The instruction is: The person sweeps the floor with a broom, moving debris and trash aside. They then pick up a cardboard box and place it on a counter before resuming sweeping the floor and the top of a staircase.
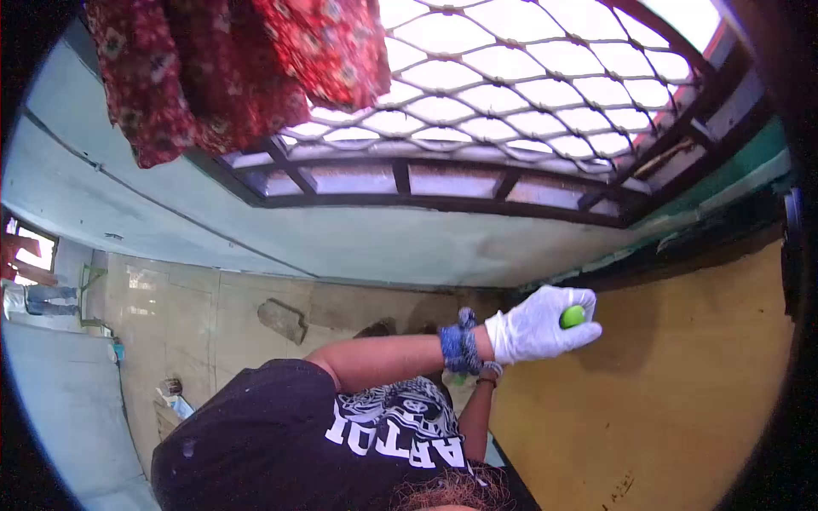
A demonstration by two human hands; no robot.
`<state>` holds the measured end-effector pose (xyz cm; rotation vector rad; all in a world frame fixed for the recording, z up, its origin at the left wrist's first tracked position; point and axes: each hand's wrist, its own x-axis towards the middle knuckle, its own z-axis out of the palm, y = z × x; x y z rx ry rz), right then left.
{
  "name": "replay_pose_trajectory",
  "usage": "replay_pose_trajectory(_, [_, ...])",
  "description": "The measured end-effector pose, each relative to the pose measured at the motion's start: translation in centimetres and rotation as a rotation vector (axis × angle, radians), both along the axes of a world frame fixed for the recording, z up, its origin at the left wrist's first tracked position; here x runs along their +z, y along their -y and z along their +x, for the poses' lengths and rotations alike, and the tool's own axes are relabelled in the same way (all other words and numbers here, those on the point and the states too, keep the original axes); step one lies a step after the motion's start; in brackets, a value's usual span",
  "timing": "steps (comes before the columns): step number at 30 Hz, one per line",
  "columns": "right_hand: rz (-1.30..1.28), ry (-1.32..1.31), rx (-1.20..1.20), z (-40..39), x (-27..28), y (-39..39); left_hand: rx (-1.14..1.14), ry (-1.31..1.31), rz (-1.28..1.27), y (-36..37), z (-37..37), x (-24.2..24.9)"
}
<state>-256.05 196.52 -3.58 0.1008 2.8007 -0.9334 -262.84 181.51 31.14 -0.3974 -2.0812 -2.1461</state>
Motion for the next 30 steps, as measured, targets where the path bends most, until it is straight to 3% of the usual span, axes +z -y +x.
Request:
replay_pose_trajectory(4, [-0.012,0.032,-0.028,3.1,2.0,-0.9,-0.032,0.049,0.117,-0.2,0.2,-1.6])
replay_pose_trajectory(11, [-0.019,0.054,-0.095,6.4,5.0,-1.4,-0.326,-0.048,-0.019,-2.0,-0.2,-2.2])
replay_pose_trajectory(15, [-0.075,0.032,-0.087,4.7,8.1,-0.3,-0.408,-0.06,-0.073,-4.0,-1.0,-6.3])
replay_pose_trajectory(18, [-0.181,0.026,-0.046,4.1,13.3,0.7,-0.469,-0.062,-0.028,-4.7,-0.6,-7.0])
replay_pose_trajectory(24, [-0.499,0.105,0.132,11.7,28.9,4.3,-0.458,-0.147,0.027,-7.4,0.6,-7.5])
replay_pose_trajectory(26, [-0.571,0.029,0.144,13.6,32.6,6.3,-0.467,-0.18,-0.056,-8.1,1.5,-7.4])
replay_pose_trajectory(30, [-0.707,-0.355,-0.058,15.1,36.5,10.2,-0.547,-0.232,-0.141,-9.5,4.1,-6.6])
